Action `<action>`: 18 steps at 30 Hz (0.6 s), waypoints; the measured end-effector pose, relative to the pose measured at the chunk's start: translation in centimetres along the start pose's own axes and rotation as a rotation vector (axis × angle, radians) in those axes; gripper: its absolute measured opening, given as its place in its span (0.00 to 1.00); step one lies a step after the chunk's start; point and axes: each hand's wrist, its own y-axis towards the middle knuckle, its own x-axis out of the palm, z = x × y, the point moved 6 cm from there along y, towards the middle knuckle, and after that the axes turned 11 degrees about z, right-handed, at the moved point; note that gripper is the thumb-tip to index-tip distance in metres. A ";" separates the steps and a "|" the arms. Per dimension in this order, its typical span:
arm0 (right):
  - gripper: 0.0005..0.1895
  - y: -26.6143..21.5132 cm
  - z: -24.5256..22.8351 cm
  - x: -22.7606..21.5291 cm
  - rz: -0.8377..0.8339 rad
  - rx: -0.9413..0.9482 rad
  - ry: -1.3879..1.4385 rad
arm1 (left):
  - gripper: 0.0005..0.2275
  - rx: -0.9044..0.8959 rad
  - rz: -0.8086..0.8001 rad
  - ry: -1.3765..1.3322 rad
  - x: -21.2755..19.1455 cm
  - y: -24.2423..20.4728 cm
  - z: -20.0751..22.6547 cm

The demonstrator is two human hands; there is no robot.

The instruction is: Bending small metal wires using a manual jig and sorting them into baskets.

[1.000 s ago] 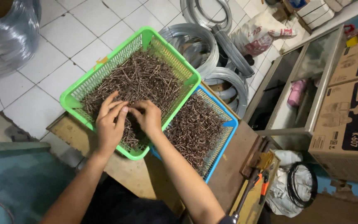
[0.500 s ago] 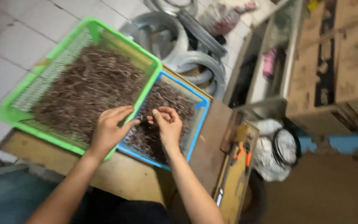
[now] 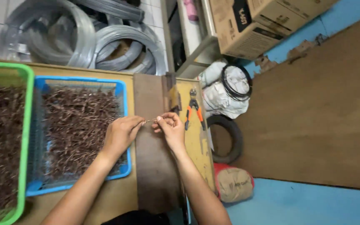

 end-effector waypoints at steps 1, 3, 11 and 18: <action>0.14 0.4 -0.5 -1.2 0.011 -0.002 -0.001 | 0.05 0.004 -0.006 -0.008 1.1 0.5 0.0; 0.14 1.4 -1.7 -4.1 0.213 -0.090 -0.334 | 0.05 0.014 -0.023 0.040 3.2 1.8 -0.3; 0.23 -0.8 1.0 -11.6 -0.022 -0.153 -1.188 | 0.04 -0.038 0.044 0.017 7.9 4.1 -3.3; 0.17 -3.6 3.1 -14.1 0.070 -0.232 -1.200 | 0.03 -0.099 0.023 0.015 10.5 3.1 -5.8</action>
